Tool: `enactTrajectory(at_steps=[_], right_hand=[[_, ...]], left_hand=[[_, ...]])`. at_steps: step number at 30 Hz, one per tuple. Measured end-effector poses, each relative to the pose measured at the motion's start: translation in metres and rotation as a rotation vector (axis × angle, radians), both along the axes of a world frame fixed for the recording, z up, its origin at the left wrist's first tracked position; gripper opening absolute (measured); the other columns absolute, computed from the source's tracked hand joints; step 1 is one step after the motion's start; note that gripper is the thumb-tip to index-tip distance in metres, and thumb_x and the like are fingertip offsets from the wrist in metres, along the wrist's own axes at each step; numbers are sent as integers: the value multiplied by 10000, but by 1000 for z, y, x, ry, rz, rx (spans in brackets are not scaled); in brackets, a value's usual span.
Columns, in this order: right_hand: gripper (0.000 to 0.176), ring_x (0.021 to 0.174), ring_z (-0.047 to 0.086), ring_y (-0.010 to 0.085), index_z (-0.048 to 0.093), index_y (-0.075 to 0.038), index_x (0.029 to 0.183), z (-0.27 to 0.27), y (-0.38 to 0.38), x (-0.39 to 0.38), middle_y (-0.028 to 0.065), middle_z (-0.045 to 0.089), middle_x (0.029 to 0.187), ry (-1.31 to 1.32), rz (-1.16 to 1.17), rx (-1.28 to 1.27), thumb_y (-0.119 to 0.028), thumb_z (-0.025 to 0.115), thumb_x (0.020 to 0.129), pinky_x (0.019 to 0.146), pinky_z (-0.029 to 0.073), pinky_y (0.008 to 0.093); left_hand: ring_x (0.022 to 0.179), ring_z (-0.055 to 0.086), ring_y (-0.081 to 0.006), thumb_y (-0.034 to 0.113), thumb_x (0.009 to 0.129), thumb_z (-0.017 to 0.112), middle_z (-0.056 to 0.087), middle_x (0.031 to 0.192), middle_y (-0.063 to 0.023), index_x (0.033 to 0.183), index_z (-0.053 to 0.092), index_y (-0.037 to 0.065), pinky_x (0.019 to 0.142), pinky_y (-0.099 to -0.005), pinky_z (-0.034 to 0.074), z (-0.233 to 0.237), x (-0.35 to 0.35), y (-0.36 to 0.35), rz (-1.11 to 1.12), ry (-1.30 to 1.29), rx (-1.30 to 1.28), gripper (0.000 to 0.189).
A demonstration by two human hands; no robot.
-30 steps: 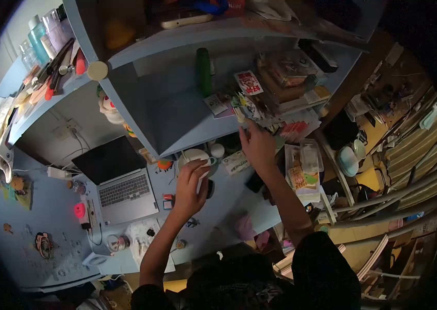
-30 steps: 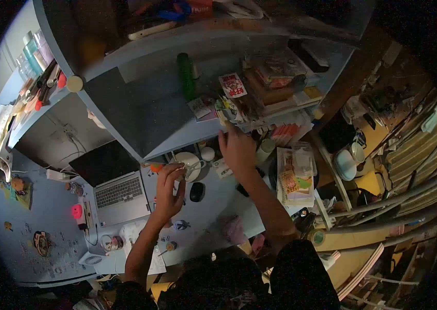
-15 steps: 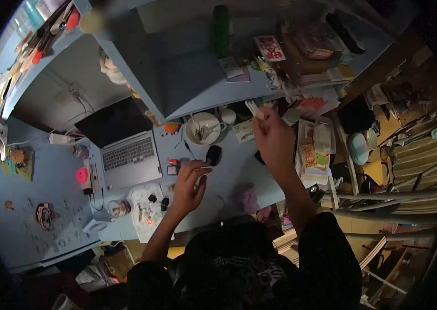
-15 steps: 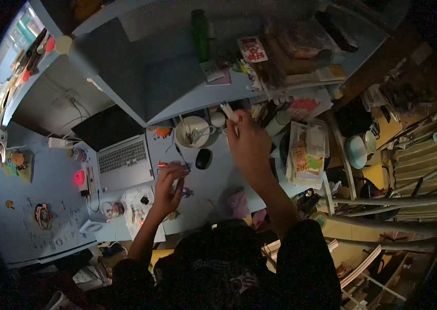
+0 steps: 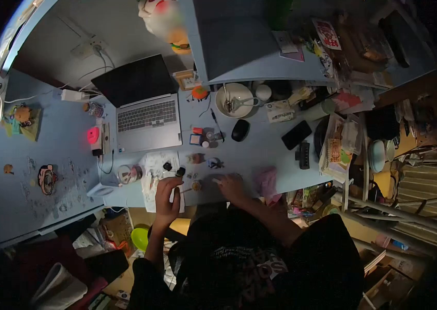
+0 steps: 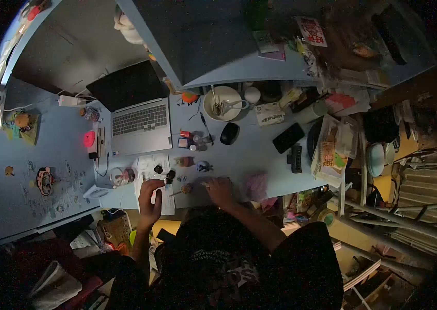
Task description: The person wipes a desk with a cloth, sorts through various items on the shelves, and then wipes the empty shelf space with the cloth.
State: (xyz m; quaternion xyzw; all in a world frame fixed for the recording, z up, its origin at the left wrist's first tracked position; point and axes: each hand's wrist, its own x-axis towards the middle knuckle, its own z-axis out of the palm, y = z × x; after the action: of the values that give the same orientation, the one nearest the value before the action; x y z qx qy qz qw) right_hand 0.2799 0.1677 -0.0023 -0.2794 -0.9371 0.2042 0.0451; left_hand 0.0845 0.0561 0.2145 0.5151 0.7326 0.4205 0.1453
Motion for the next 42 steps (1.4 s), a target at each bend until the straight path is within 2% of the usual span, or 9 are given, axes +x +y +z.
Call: enactTrajectory(at_steps=[3, 10, 12, 14, 17, 21, 28, 39, 42], right_hand=[[246, 792, 572, 312, 573, -64, 1032, -35, -14, -26, 109, 559, 978, 89, -124, -194, -210, 605, 836, 672, 489, 430], [255, 844, 597, 327, 581, -94, 1047, 16, -12, -33, 114, 591, 1000, -13, -92, -295, -200, 603, 817, 705, 486, 446], [238, 767, 621, 291, 591, -96, 1049, 18, -4, -15, 114, 611, 969, 320, -105, -179, -190, 609, 832, 649, 501, 403], [225, 730, 623, 274, 596, -92, 1041, 53, 35, 8, 110, 616, 922, 376, -235, -171, -175, 616, 833, 626, 500, 382], [167, 599, 598, 237, 602, -71, 997, 176, 99, 24, 85, 610, 777, 726, -548, -111, -119, 622, 837, 572, 481, 336], [323, 846, 548, 308, 546, -60, 1127, 274, 210, 66, 135, 570, 1006, 645, -664, 542, -222, 630, 860, 724, 460, 423], [449, 945, 531, 368, 490, -7, 1174, 344, 321, 55, 187, 500, 1120, 480, -612, 647, -287, 633, 853, 818, 442, 472], [357, 1088, 508, 323, 532, -21, 1172, 304, 310, -28, 141, 522, 1174, 322, -138, 341, -182, 593, 859, 882, 454, 429], [390, 1193, 448, 308, 511, -27, 1220, 281, 299, -26, 134, 493, 1254, 361, -161, 625, -155, 581, 858, 934, 438, 426]], left_hand=[[975, 550, -317, -97, 766, 514, 590, 1019, -134, 994, 581, 34, 857, -384, 432, -2, -3, -16, -12, 48, -26, 271], [942, 562, -320, -25, 769, 588, 604, 982, -128, 988, 599, 40, 832, -390, 442, -16, -4, -29, -119, -16, -40, 229], [859, 580, -320, 22, 776, 614, 620, 919, -127, 954, 611, 49, 800, -408, 439, -31, -8, -27, -194, -1, -6, 180], [807, 581, -320, 48, 804, 591, 628, 901, -132, 926, 614, 42, 787, -419, 431, -47, -25, -21, -456, 9, -28, 125], [860, 565, -316, 40, 838, 536, 629, 963, -134, 1053, 591, 44, 797, -406, 418, -27, -8, 14, -437, 8, -55, 222], [981, 533, -311, -8, 847, 506, 625, 1058, -113, 1258, 469, 45, 851, -391, 404, 0, 23, 62, -459, -102, 33, 416], [996, 551, -335, 18, 823, 575, 606, 1075, -121, 1197, 508, 48, 865, -406, 410, 31, 77, 130, -628, -118, 71, 381], [958, 557, -336, -13, 798, 578, 597, 1015, -144, 1046, 590, 32, 811, -392, 444, 68, 79, 204, -428, -35, 279, 252], [930, 567, -309, -33, 802, 563, 602, 1000, -137, 1025, 598, 26, 762, -361, 462, 74, 79, 203, -366, -116, 285, 233]])
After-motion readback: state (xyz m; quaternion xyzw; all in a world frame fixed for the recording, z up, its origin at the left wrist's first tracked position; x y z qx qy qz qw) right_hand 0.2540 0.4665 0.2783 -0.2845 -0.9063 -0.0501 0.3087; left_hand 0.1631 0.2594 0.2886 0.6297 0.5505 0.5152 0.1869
